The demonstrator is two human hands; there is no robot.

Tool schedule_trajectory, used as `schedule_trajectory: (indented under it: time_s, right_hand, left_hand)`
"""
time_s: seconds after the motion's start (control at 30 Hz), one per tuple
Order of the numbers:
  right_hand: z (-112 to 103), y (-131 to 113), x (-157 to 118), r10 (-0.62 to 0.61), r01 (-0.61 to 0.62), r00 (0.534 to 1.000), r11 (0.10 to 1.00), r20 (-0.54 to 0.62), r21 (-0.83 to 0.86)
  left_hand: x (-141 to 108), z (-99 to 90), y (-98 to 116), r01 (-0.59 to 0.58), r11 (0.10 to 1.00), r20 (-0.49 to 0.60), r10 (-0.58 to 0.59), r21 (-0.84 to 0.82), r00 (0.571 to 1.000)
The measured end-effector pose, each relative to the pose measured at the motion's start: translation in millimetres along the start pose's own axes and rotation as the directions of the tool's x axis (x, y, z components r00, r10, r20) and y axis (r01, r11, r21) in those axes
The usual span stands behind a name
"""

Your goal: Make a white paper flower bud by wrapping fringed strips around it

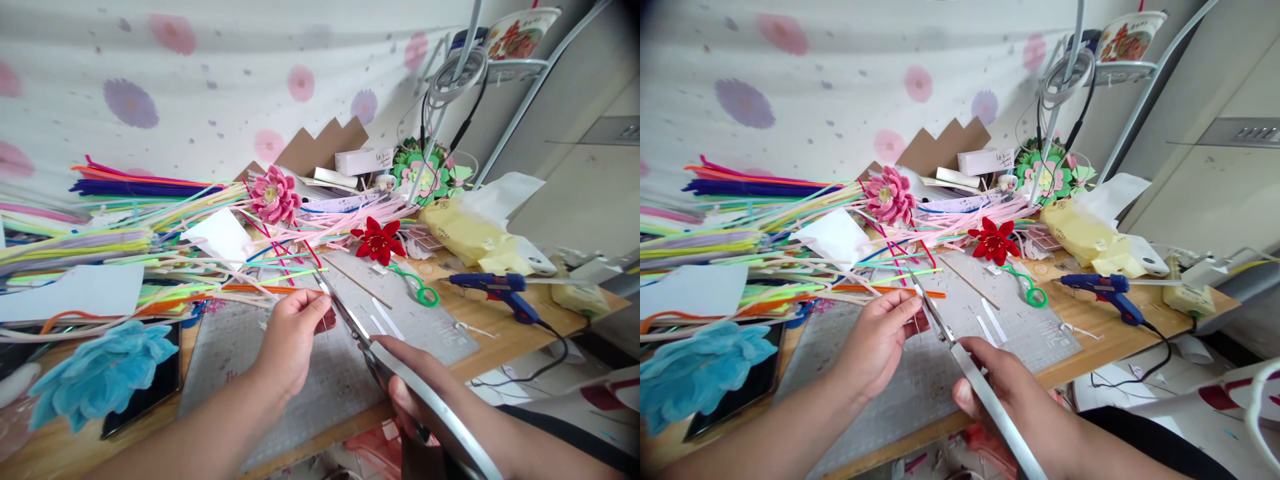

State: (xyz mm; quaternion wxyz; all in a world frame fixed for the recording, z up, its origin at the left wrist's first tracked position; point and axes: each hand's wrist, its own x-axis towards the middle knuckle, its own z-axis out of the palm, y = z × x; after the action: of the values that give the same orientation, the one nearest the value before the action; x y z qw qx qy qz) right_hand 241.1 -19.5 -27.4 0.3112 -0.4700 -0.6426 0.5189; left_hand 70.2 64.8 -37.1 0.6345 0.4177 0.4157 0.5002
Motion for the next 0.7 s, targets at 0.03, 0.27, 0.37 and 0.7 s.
schedule_trajectory:
  time_s: [0.03, 0.27, 0.37, 0.7]
  right_hand:
    - [0.9, 0.5, -0.2, 0.004, -0.004, 1.0, 1.0, 0.005, 0.008]
    - [10.0, 5.6, -0.4, 0.109, -0.11, 0.994, 0.985, 0.013, 0.13]
    - [13.7, 8.4, 0.3, 0.101, -0.099, 0.995, 0.981, -0.001, 0.167]
    - [20.5, 9.1, -0.7, 0.153, -0.144, 0.988, 0.971, -0.034, 0.191]
  left_hand:
    - [-0.1, 0.2, -0.2, 0.002, 1.0, 0.004, -0.002, 0.002, 1.0]
    - [-0.6, 0.4, -1.5, 0.005, 1.0, 0.016, -0.005, 0.009, 1.0]
    - [-0.3, 0.8, -1.3, -0.002, 1.0, 0.024, 0.002, 0.016, 1.0]
    - [-3.0, 3.1, 1.4, 0.005, 1.0, 0.018, -0.005, 0.016, 1.0]
